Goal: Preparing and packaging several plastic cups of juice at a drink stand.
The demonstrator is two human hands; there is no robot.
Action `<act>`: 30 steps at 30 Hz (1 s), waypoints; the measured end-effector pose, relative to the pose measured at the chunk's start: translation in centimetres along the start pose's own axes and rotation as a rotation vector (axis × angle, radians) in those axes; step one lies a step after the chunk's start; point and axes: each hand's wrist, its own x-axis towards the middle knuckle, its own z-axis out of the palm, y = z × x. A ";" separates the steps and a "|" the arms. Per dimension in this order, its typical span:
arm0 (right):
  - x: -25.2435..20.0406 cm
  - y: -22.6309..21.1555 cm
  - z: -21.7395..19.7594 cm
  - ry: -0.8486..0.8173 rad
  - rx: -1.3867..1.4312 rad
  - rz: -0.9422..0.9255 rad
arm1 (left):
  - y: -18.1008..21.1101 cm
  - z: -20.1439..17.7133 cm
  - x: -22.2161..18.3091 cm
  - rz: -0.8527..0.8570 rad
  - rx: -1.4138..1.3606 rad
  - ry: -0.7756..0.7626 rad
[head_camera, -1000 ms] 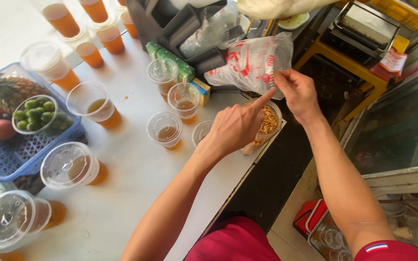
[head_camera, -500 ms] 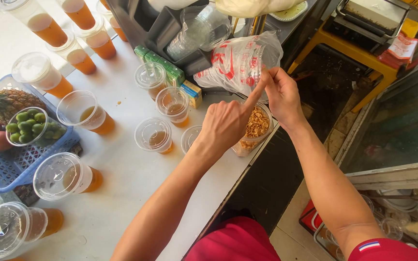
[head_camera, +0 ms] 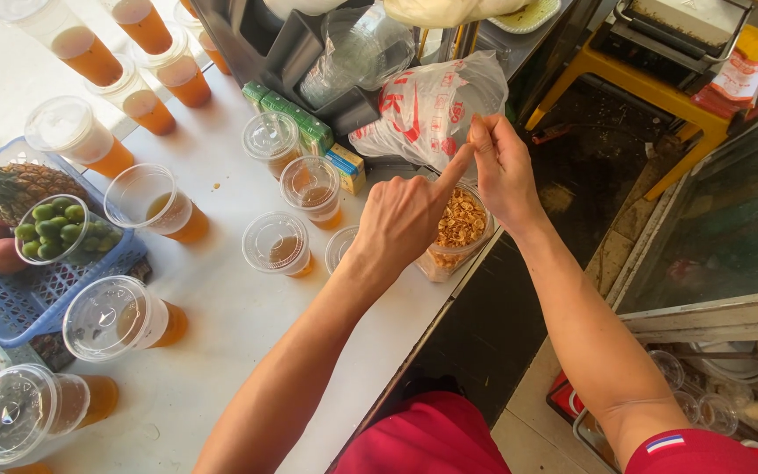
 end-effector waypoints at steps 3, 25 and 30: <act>-0.1 -0.7 0.3 -0.005 -0.031 -0.037 | -0.3 -0.8 -0.3 -0.025 0.003 -0.021; -1.7 -7.6 -3.5 0.176 0.060 -0.182 | 1.2 0.4 4.2 -0.230 -0.600 0.453; 2.5 -13.0 1.6 0.128 -0.334 -0.651 | 1.6 2.6 5.6 -0.269 -0.195 0.446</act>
